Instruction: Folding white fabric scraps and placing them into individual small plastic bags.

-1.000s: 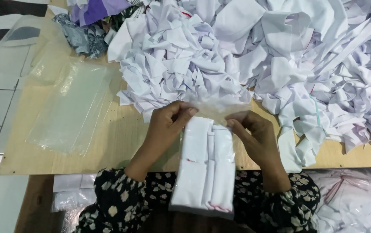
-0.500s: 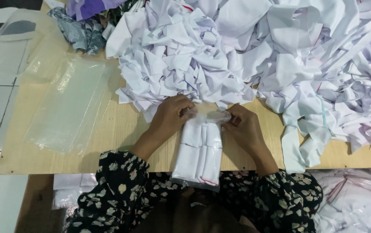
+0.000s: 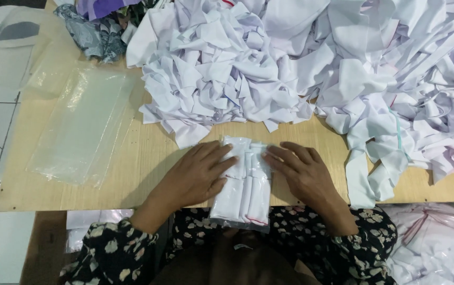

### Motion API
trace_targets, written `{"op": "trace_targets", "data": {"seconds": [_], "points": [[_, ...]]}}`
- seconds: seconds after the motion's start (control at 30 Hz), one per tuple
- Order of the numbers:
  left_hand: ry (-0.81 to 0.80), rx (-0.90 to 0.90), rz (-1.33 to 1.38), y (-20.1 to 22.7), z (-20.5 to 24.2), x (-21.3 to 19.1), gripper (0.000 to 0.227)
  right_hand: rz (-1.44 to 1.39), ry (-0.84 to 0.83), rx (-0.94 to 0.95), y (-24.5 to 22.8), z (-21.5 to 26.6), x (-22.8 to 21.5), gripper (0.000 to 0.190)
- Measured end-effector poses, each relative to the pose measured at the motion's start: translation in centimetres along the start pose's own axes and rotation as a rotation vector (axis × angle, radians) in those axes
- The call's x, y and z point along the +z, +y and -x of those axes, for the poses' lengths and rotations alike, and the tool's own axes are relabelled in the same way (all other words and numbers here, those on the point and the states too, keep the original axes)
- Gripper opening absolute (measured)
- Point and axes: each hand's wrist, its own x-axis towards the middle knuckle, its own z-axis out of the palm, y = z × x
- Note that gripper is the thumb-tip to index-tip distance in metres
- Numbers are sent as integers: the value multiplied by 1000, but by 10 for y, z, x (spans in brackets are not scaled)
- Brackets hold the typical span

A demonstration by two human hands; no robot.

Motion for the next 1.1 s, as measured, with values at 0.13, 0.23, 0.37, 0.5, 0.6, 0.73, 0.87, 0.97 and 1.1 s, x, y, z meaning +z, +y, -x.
{"op": "trace_targets", "data": {"seconds": [0.13,0.23,0.37,0.5,0.6,0.73,0.87,0.97,1.1], "points": [[-38,-136,9,38,11,2,94,-47,-110,-9,-13,4,-11,39],[-87,-175,-130,64,17,17,125,-57,-163,1,-14,12,-7,57],[-112,-227,-323,86,19,34,138,-243,-101,165,-30,12,-7,40],[-72,-261,-306,85,29,57,134,-456,32,511,-38,-1,-10,54],[96,-251,-246,84,31,68,86,-358,-74,613,-36,-9,-6,47],[293,-257,-388,87,33,77,44,-330,-206,659,-45,-16,-5,54],[289,-304,-437,94,37,79,47,-812,-287,1039,-70,-36,-39,45],[311,-338,-39,104,35,58,101,-1003,-183,1038,-72,-22,-25,35],[444,-437,434,129,30,19,90,-1144,-16,997,-83,-25,-33,34]]}}
